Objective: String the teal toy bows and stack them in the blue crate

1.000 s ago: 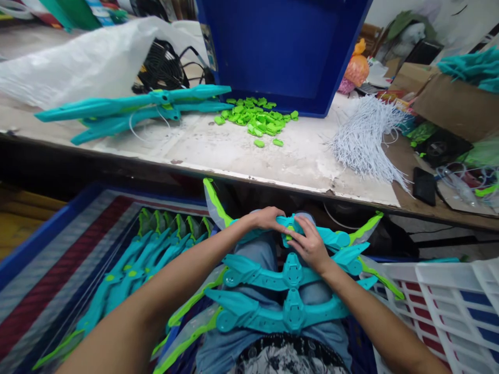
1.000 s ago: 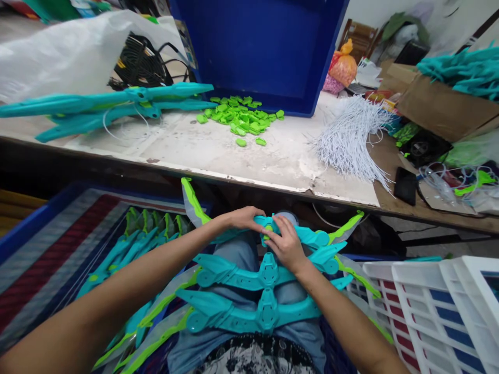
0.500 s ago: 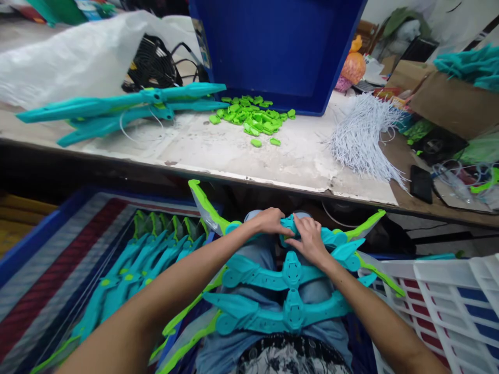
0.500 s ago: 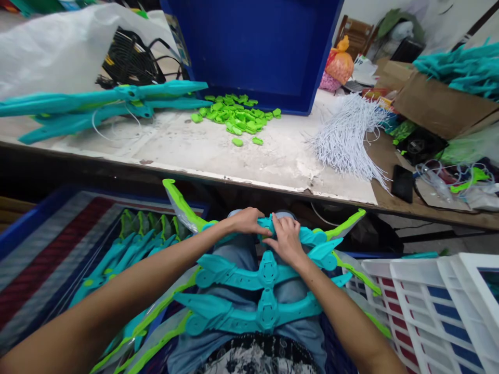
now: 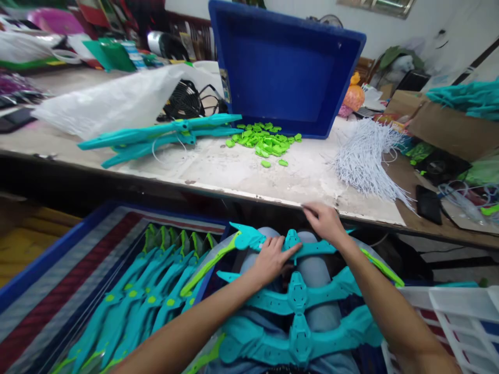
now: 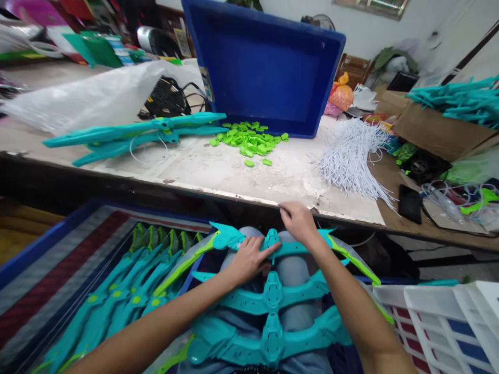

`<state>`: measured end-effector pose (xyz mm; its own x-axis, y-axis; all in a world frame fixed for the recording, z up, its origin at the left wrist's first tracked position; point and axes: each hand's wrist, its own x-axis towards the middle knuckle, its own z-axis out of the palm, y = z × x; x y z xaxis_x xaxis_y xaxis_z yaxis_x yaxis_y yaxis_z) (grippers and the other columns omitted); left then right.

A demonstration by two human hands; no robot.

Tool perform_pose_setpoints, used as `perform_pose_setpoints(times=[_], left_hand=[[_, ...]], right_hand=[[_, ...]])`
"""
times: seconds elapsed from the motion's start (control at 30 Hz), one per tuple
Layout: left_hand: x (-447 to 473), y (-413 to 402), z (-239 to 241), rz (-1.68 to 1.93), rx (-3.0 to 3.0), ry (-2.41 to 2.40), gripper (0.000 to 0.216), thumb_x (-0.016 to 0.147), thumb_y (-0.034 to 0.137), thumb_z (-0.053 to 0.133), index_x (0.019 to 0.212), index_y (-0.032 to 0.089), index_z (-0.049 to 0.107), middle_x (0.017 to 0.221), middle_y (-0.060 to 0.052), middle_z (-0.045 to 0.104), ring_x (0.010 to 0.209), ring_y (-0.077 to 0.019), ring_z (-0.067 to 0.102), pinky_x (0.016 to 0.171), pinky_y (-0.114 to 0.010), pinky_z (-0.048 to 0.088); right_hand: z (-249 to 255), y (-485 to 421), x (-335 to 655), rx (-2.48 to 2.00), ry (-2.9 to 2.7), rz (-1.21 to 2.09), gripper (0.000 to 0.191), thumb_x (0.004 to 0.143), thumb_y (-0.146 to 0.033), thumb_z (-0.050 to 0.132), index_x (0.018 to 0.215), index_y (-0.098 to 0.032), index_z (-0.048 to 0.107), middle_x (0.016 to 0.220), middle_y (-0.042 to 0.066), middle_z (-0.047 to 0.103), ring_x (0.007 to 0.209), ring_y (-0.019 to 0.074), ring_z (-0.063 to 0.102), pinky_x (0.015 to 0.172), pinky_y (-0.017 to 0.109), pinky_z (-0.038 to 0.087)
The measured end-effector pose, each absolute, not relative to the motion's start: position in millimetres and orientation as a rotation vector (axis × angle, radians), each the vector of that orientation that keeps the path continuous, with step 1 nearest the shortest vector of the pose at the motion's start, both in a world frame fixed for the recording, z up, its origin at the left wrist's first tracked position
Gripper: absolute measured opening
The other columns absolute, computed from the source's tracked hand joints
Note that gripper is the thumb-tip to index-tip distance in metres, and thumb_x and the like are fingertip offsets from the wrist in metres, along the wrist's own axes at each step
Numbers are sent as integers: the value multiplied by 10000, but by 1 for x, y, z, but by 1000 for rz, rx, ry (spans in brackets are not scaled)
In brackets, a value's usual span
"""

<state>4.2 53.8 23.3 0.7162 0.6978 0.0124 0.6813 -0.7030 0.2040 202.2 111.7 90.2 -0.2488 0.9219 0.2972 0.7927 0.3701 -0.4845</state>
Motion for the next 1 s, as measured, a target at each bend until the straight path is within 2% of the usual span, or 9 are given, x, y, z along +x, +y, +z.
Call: perform_pose_setpoints(times=[0.1,0.23,0.37,0.47,0.53,0.7,0.77,0.87,1.0], left_hand=[[5,57,27,45,2681,1084,652,861,488,539,1448,339,298,1337,-193,442,1163,-366,462,933,-507,366],[6,63,36,-33,2599,1073,511,937,438,397,1436,356,323,1259,-168,521,1095,-325,528,895,-464,403],[8,64,38,-46,2531,1137,488,939,442,387,1420,379,343,1106,-119,595,996,-300,569,856,-446,424],[9,64,39,-57,2507,1138,489,934,440,401,1417,380,351,1089,-114,608,1000,-301,575,857,-440,426],[10,68,41,-69,2450,1140,515,943,406,390,1445,323,312,1081,-123,631,1004,-300,589,870,-448,425],[18,92,45,-210,2203,1179,683,921,349,404,1482,61,140,1153,-202,642,1054,-327,611,860,-428,446],[20,103,46,-247,2136,1161,728,874,396,476,1459,55,209,1204,-209,620,1085,-333,601,841,-392,460],[22,112,47,-235,2086,1137,633,800,444,550,1330,121,427,1163,-158,651,1046,-313,622,807,-351,472],[21,112,43,-164,2048,1114,524,770,446,569,1205,159,513,1093,-120,676,985,-289,638,788,-335,475]], right_hand=[[99,189,181,-1571,-2126,82,270,873,-182,478,1041,-170,688,1087,118,678,1051,279,539,955,447,429],[94,268,150,-1764,-2113,61,314,869,-145,491,1160,-137,610,1245,135,597,1140,284,447,957,432,398],[91,296,140,-1797,-2119,91,251,887,-141,451,1057,-126,636,1154,168,629,1079,280,476,911,420,394],[99,292,154,-1768,-2201,168,287,914,-140,385,1043,-135,642,1098,145,658,1008,239,545,870,358,406],[110,285,171,-1724,-2305,278,282,911,-152,403,1022,-162,661,1012,87,697,909,197,598,807,297,425],[130,260,208,-1612,-2582,571,123,785,-150,619,771,-221,718,705,-31,706,641,126,605,661,214,427],[129,251,213,-1616,-2583,553,121,767,-158,654,844,-226,717,713,-23,701,651,130,606,661,216,429],[120,236,216,-1665,-2488,420,247,779,-199,662,1025,-193,672,880,43,702,784,167,623,728,254,447],[103,218,228,-1581,-2378,281,164,830,-224,596,949,-165,692,1044,109,662,930,200,620,832,316,467]])
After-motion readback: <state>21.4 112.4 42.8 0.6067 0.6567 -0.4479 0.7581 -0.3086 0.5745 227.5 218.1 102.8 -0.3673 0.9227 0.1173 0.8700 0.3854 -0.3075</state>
